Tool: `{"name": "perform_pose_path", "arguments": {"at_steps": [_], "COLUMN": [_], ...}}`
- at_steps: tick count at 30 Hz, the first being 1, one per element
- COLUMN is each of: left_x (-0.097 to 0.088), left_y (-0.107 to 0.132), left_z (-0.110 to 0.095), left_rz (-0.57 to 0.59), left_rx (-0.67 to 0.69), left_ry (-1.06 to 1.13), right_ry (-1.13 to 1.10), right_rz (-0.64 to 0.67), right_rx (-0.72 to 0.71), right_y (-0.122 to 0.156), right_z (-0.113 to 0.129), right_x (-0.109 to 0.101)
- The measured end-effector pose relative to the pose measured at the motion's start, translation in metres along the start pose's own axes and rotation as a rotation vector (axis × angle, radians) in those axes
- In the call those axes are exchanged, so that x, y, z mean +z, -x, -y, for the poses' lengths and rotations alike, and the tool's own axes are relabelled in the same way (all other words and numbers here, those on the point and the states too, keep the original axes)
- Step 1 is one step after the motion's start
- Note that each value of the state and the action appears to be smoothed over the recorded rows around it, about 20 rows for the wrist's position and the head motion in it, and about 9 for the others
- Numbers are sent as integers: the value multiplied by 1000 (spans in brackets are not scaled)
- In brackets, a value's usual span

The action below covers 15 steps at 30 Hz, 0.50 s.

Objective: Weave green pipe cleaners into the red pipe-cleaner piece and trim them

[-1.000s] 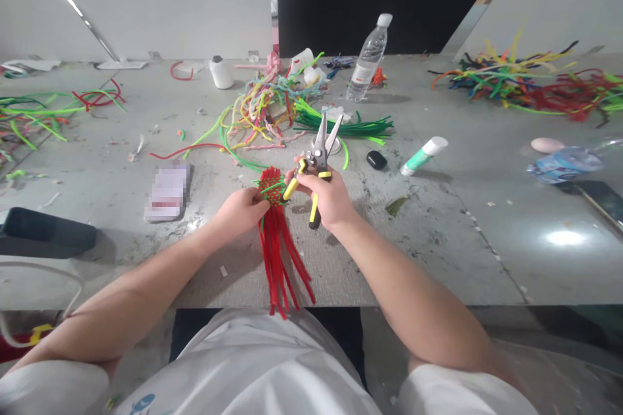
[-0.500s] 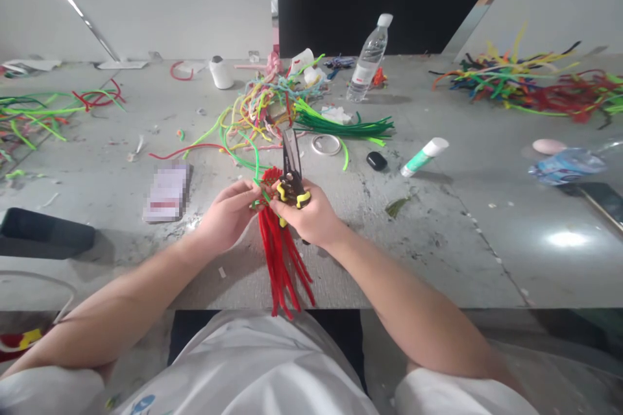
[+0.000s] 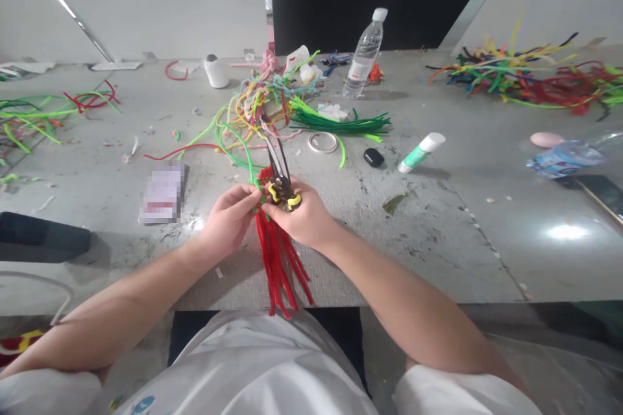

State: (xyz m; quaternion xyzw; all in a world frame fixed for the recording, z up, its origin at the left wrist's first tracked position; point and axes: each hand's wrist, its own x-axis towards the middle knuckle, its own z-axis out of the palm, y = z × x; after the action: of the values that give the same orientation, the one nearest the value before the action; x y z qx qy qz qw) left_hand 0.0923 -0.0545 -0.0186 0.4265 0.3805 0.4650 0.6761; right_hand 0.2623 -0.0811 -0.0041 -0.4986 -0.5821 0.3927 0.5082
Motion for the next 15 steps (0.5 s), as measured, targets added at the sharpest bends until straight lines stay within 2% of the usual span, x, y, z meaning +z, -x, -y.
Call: {"name": "perform_pose_path", "arguments": {"at_steps": [5, 12, 15], "left_x": [2, 1, 1], "left_y": [2, 6, 7], "left_z": [6, 5, 5], "left_rz": [-30, 61, 65], "left_rx": [-14, -2, 14], "left_ry": [-11, -87, -113], "right_ry": [73, 12, 9], "right_rz": [-37, -103, -115], "right_rx": [-30, 97, 122], "right_y": [1, -4, -6], "right_z": [-3, -6, -8], "right_x": [3, -1, -3]}}
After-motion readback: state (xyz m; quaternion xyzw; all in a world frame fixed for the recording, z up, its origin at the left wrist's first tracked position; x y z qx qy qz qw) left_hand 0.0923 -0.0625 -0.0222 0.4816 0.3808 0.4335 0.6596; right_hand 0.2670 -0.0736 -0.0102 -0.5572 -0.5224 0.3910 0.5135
